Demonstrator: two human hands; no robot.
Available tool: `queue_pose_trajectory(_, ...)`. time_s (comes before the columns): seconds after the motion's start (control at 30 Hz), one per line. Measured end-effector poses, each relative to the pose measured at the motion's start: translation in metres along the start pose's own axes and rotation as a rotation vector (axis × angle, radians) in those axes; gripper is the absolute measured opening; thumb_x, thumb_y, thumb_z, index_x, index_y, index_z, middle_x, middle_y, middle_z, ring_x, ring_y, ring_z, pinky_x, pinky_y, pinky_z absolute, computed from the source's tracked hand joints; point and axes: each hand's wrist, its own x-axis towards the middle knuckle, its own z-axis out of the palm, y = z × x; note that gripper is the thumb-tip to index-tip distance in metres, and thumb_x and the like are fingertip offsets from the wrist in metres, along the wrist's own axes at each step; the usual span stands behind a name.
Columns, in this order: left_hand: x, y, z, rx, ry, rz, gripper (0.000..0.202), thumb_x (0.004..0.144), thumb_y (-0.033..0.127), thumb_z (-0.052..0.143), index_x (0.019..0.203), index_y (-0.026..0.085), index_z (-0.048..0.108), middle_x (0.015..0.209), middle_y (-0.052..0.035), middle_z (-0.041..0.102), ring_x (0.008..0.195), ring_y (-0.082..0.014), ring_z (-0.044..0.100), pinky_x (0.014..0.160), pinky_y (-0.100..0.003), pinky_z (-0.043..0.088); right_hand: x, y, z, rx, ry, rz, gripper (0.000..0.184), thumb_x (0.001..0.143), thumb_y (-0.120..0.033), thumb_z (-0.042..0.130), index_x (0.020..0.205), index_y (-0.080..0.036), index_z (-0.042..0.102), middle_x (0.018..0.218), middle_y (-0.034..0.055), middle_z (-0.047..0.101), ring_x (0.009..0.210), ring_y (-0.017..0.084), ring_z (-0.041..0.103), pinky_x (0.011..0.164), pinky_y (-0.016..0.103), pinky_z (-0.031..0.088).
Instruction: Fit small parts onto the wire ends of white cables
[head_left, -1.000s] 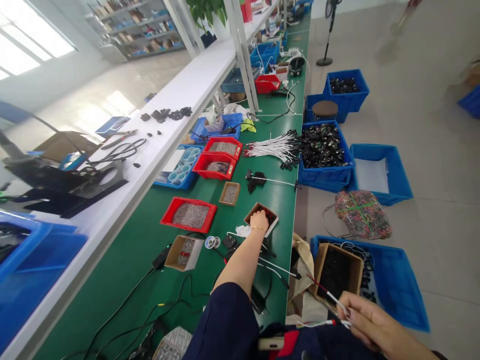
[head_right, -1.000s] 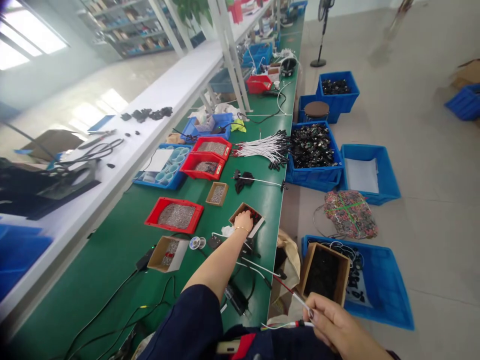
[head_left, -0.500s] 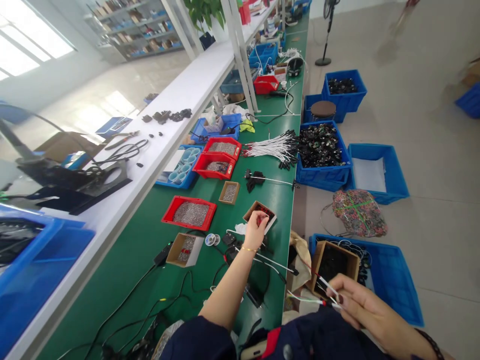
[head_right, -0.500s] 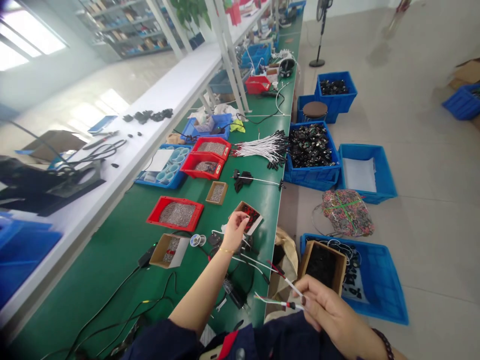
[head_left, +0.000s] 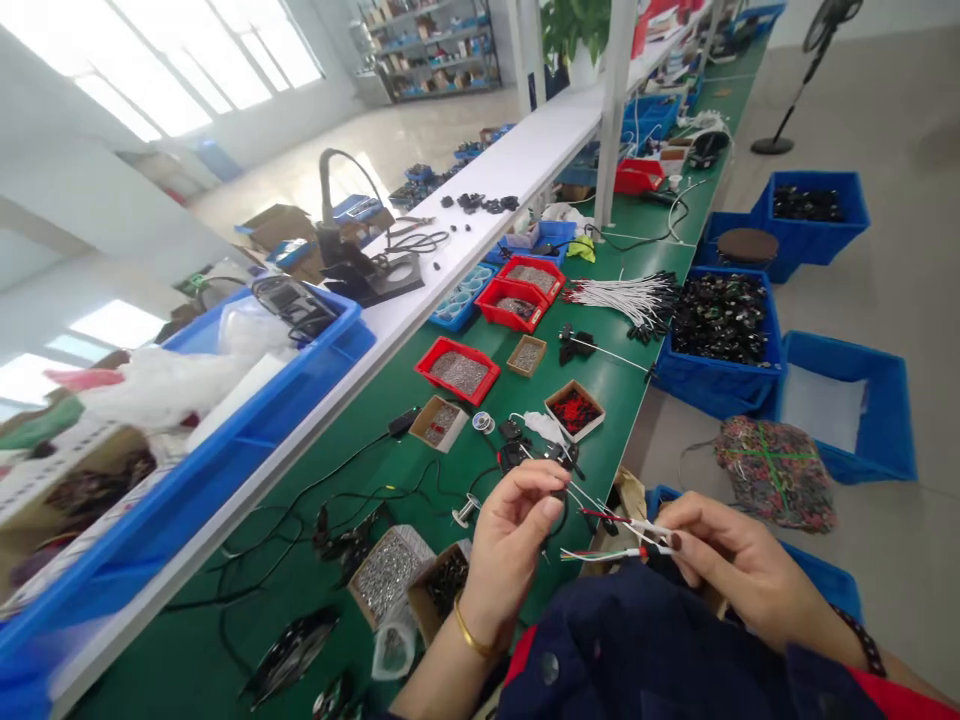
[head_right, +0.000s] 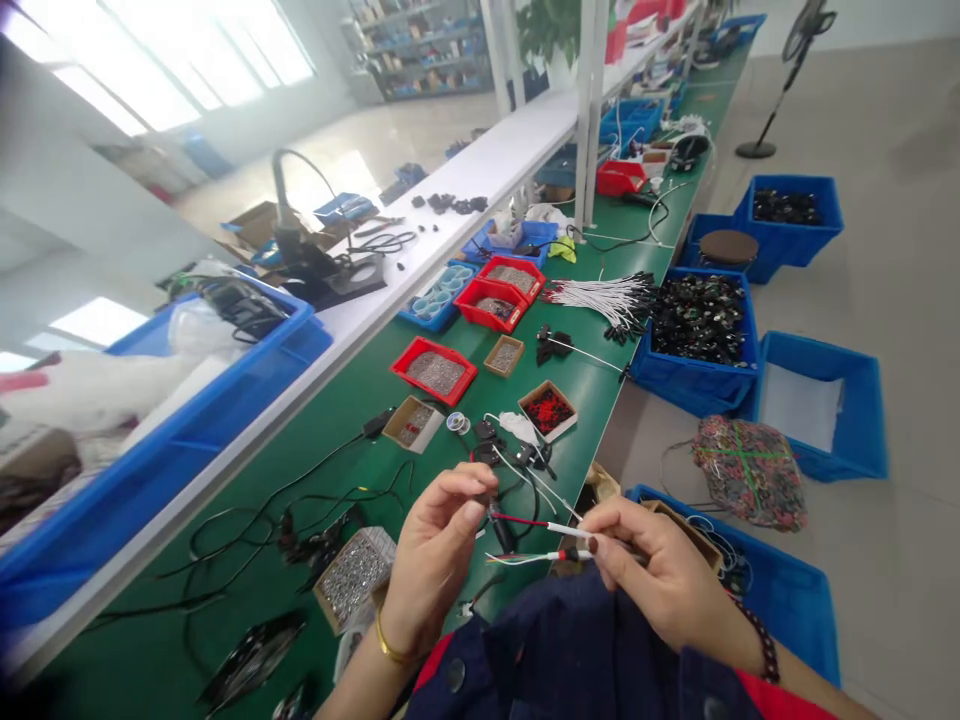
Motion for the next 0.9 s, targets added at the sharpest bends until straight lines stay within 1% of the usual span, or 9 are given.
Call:
queue_pose_trajectory(0.07,-0.009,0.004,-0.001,0.006,0.047,-0.001,0.019,0.085,0.038,0.079,0.091,0.022,0.069,0.099,-0.0021,0.065,0.094,-0.0141,0.060,0.086,-0.026,0.050,0.003,-0.003,0.002,-0.031,-0.022,-0.022,0.037,0.100,-0.053,0.052,0.095,-0.019,0.067,0.067,0.0014,0.060,0.055,0.012,0.050,0.055,0.027,0.041)
queue_pose_trajectory(0.17,-0.018,0.008,-0.001,-0.060,0.082,-0.062,0.025,0.083,0.041,0.081,0.092,0.022,0.069,0.092,-0.0013,0.064,0.085,-0.0123,0.058,0.080,-0.024,0.050,0.005,-0.007,0.004,-0.055,-0.054,-0.025,0.038,0.100,-0.053,0.051,0.096,-0.019,0.067,0.068,0.0018,0.061,0.056,0.012,0.051,0.055,0.026,0.042)
queue_pose_trajectory(0.27,-0.023,0.012,-0.002,-0.102,0.084,-0.085,0.024,0.083,0.039,0.082,0.092,0.022,0.069,0.092,-0.0018,0.065,0.085,-0.0121,0.060,0.081,-0.024,0.051,0.005,-0.011,0.005,-0.088,-0.059,-0.013,0.039,0.100,-0.055,0.050,0.097,-0.019,0.067,0.071,0.0026,0.062,0.057,0.012,0.051,0.054,0.025,0.042)
queue_pose_trajectory(0.47,-0.028,0.013,-0.007,-0.078,0.085,-0.054,0.023,0.084,0.039,0.080,0.093,0.022,0.069,0.092,-0.0016,0.066,0.085,-0.0125,0.060,0.082,-0.024,0.051,0.006,-0.017,0.007,-0.176,-0.075,-0.035,0.038,0.100,-0.054,0.050,0.096,-0.020,0.066,0.070,0.0010,0.059,0.057,0.012,0.048,0.053,0.025,0.038)
queue_pose_trajectory(0.63,-0.030,0.015,-0.008,-0.039,0.083,-0.044,0.023,0.085,0.038,0.079,0.093,0.020,0.068,0.092,-0.0033,0.064,0.085,-0.0144,0.060,0.080,-0.026,0.051,0.008,-0.024,0.008,-0.212,-0.080,-0.048,0.038,0.101,-0.052,0.049,0.094,-0.019,0.066,0.072,0.0013,0.062,0.058,0.011,0.051,0.055,0.024,0.040)
queue_pose_trajectory(0.7,-0.029,0.018,-0.009,0.029,0.062,-0.018,0.019,0.089,0.036,0.076,0.096,0.020,0.068,0.095,-0.0034,0.064,0.087,-0.0148,0.059,0.081,-0.026,0.050,0.009,-0.026,0.009,-0.231,-0.083,-0.052,0.039,0.101,-0.053,0.047,0.093,-0.019,0.066,0.073,0.0017,0.063,0.060,0.012,0.053,0.056,0.024,0.041)
queue_pose_trajectory(0.77,-0.026,0.024,-0.013,0.167,0.017,0.055,0.011,0.094,0.032,0.070,0.098,0.022,0.068,0.096,-0.0025,0.063,0.089,-0.0148,0.059,0.082,-0.027,0.048,0.008,-0.028,0.009,-0.248,-0.084,-0.053,0.038,0.101,-0.052,0.047,0.092,-0.019,0.065,0.074,0.0017,0.064,0.062,0.012,0.055,0.058,0.024,0.042)
queue_pose_trajectory(0.83,-0.022,0.030,-0.017,0.399,-0.050,0.173,0.005,0.097,0.026,0.065,0.101,0.024,0.067,0.098,-0.0016,0.063,0.093,-0.0156,0.058,0.085,-0.029,0.045,0.007,-0.029,0.008,-0.262,-0.088,-0.057,0.037,0.102,-0.050,0.046,0.093,-0.020,0.065,0.075,0.0017,0.066,0.063,0.012,0.057,0.059,0.023,0.043)
queue_pose_trajectory(0.9,-0.019,0.036,-0.021,0.669,-0.135,0.290,0.005,0.097,0.022,0.065,0.102,0.024,0.066,0.099,-0.0010,0.065,0.098,-0.0170,0.056,0.090,-0.032,0.041,0.006,-0.030,0.007,-0.281,-0.100,-0.061,0.035,0.102,-0.049,0.046,0.094,-0.020,0.065,0.076,0.0017,0.067,0.061,0.012,0.057,0.058,0.023,0.043)
